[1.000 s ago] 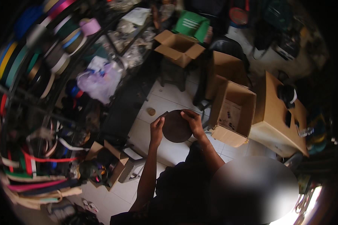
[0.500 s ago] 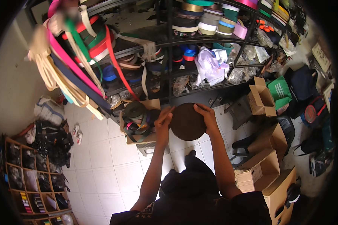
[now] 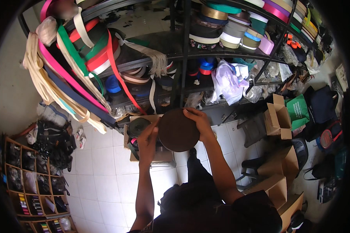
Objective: The person takes several rolls of tape from a storage shelf, places them into a cardboard box on the floor, and then returns some rolls back to the shelf.
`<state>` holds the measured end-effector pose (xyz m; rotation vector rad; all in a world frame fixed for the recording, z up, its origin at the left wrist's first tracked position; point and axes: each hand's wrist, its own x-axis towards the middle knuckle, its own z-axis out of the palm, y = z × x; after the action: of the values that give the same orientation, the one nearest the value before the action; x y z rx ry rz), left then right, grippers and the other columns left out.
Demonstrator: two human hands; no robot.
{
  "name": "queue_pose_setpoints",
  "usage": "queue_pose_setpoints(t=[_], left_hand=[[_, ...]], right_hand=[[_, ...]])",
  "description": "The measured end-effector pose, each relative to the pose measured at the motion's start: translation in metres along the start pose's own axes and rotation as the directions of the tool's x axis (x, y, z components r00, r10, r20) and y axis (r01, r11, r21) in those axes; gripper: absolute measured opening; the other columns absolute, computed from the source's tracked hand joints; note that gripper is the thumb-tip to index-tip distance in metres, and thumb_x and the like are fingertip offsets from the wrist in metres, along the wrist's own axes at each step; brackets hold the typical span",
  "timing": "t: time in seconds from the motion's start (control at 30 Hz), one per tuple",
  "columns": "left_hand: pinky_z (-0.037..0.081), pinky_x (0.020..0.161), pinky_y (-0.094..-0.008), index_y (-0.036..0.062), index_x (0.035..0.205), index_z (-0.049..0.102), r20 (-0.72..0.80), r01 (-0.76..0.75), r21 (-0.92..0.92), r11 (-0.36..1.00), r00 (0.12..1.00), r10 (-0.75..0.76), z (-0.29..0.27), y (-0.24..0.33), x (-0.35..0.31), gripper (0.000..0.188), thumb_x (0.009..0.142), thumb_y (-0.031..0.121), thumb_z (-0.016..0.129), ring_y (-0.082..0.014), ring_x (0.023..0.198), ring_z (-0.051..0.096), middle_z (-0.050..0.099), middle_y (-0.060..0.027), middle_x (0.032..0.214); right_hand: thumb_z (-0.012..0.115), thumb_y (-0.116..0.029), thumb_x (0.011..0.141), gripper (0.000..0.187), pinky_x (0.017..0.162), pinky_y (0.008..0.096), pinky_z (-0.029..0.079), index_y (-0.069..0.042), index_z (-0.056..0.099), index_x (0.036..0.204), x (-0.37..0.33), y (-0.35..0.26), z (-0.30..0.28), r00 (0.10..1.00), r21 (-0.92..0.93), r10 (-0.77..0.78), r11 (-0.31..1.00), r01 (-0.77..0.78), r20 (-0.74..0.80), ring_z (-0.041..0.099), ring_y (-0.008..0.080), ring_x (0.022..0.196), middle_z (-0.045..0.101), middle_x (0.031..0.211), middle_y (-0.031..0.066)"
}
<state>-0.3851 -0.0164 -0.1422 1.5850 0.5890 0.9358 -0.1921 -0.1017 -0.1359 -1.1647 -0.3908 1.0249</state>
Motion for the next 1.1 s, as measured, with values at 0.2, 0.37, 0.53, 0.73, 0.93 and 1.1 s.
queue_pose_setpoints(t=[0.2,0.37,0.53,0.73,0.93,1.1], left_hand=[[0.036,0.106,-0.0367,0.0005,0.133,0.052,-0.279,-0.026,0.109,0.994,0.959,0.055,0.079,0.013,0.073,0.058,0.085,0.026,0.072,-0.0266,0.121,0.053,0.057,-0.016,0.127],[0.04,0.101,-0.0345,-0.0008,0.127,0.057,-0.433,-0.137,0.091,0.986,0.887,0.163,0.068,0.057,0.202,0.049,0.085,0.021,0.07,-0.024,0.113,0.056,0.061,-0.0144,0.121],[0.043,0.098,-0.03,-0.0007,0.124,0.061,-0.218,-0.075,0.077,0.994,0.972,0.09,0.03,0.063,0.338,0.045,0.083,0.017,0.069,-0.0212,0.108,0.059,0.063,-0.0135,0.116],[0.038,0.102,-0.029,0.0031,0.12,0.065,0.176,0.112,0.036,0.993,0.978,-0.116,0.019,0.025,0.434,0.045,0.079,0.019,0.072,-0.0192,0.113,0.056,0.065,-0.0096,0.114],[0.04,0.103,-0.0285,0.0068,0.121,0.066,0.312,0.03,0.371,0.928,0.937,-0.155,0.062,0.004,0.476,0.039,0.083,0.015,0.066,-0.0175,0.115,0.057,0.066,-0.0063,0.118],[0.042,0.1,-0.0309,0.0068,0.115,0.069,0.47,-0.33,0.456,0.827,0.878,0.091,0.062,0.004,0.473,0.029,0.089,0.02,0.064,-0.0182,0.108,0.06,0.069,-0.0066,0.112]], right_hand=[[0.071,-0.027,0.088,0.042,0.088,0.0285,0.048,-0.002,0.06,0.12,0.057,-0.026,0.004,0.981,0.2,-0.009,0.979,0.049,-0.195,0.062,0.0168,0.099,0.065,0.105,0.007],[0.07,-0.026,0.09,0.052,0.091,0.0319,0.045,-0.007,0.045,0.132,0.087,-0.096,-0.005,0.948,0.047,-0.3,0.954,0.297,0.106,0.055,0.0165,0.109,0.058,0.113,0.0087],[0.068,-0.02,0.09,0.042,0.087,0.0312,0.045,-0.007,0.051,0.127,0.121,-0.117,-0.082,0.941,-0.177,-0.187,0.954,0.243,0.283,0.056,0.0151,0.104,0.059,0.108,0.0079],[0.062,-0.017,0.091,0.025,0.075,0.0275,0.044,-0.003,0.061,0.112,0.139,-0.112,-0.122,0.965,-0.193,-0.064,0.974,0.116,0.255,0.058,0.0127,0.086,0.064,0.104,0.0056],[0.061,-0.017,0.092,0.021,0.067,0.0259,0.042,-0.002,0.064,0.106,0.148,-0.111,-0.13,0.951,-0.21,-0.041,0.971,0.109,0.305,0.058,0.012,0.078,0.066,0.099,0.0062],[0.062,-0.017,0.091,0.022,0.065,0.0252,0.041,-0.001,0.064,0.107,0.148,-0.108,-0.107,0.936,-0.25,-0.012,0.963,0.106,0.352,0.057,0.0107,0.076,0.067,0.097,0.0067]])
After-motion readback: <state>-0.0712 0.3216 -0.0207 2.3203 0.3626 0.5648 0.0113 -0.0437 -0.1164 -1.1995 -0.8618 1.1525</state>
